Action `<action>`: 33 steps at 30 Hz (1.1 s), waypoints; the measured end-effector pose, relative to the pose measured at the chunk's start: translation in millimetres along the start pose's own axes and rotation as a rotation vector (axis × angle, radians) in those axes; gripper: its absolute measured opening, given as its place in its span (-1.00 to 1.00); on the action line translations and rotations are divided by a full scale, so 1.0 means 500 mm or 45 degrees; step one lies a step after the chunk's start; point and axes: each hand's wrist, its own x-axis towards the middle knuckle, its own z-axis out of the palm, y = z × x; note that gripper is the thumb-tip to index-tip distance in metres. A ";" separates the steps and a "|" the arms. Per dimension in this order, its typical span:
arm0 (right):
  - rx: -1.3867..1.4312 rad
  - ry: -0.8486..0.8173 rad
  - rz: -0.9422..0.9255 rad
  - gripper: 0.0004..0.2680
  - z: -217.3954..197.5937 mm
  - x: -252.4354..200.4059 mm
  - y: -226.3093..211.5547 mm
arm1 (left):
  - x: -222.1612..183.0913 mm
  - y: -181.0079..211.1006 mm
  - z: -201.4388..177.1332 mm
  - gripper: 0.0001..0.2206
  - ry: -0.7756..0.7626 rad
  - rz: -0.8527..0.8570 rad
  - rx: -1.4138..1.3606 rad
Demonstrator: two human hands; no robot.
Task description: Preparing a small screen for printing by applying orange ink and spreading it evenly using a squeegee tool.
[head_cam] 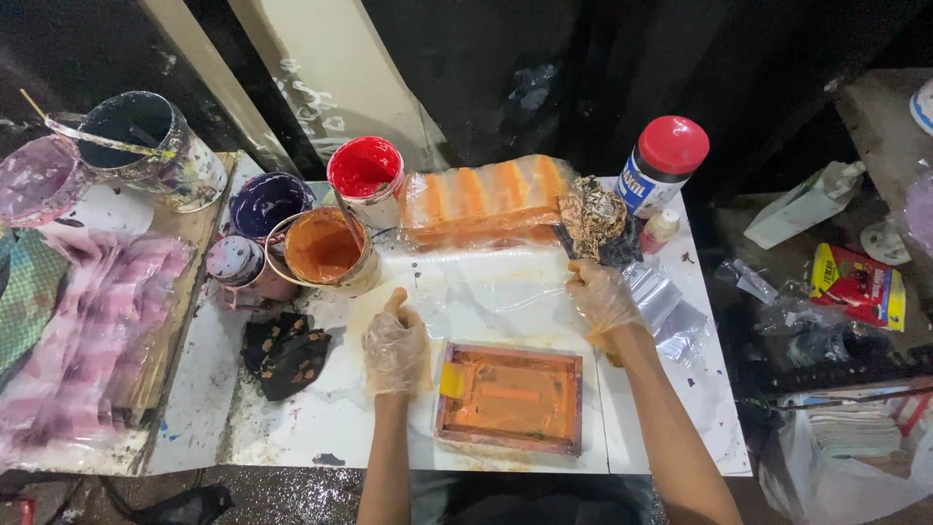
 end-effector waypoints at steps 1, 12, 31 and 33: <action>-0.001 -0.001 0.001 -0.80 0.006 0.005 0.007 | -0.001 0.005 -0.007 -0.66 -0.001 -0.001 0.000; -0.043 -0.018 -0.017 -0.80 0.024 0.013 0.045 | -0.002 0.037 -0.035 -0.69 0.022 -0.042 -0.049; -0.004 0.026 -0.033 -0.78 0.010 0.002 0.023 | -0.014 0.072 -0.103 -0.63 -0.222 -0.072 -0.116; 0.009 0.012 -0.046 -0.78 0.006 0.001 0.018 | -0.010 0.071 -0.101 -0.65 -0.250 -0.091 -0.149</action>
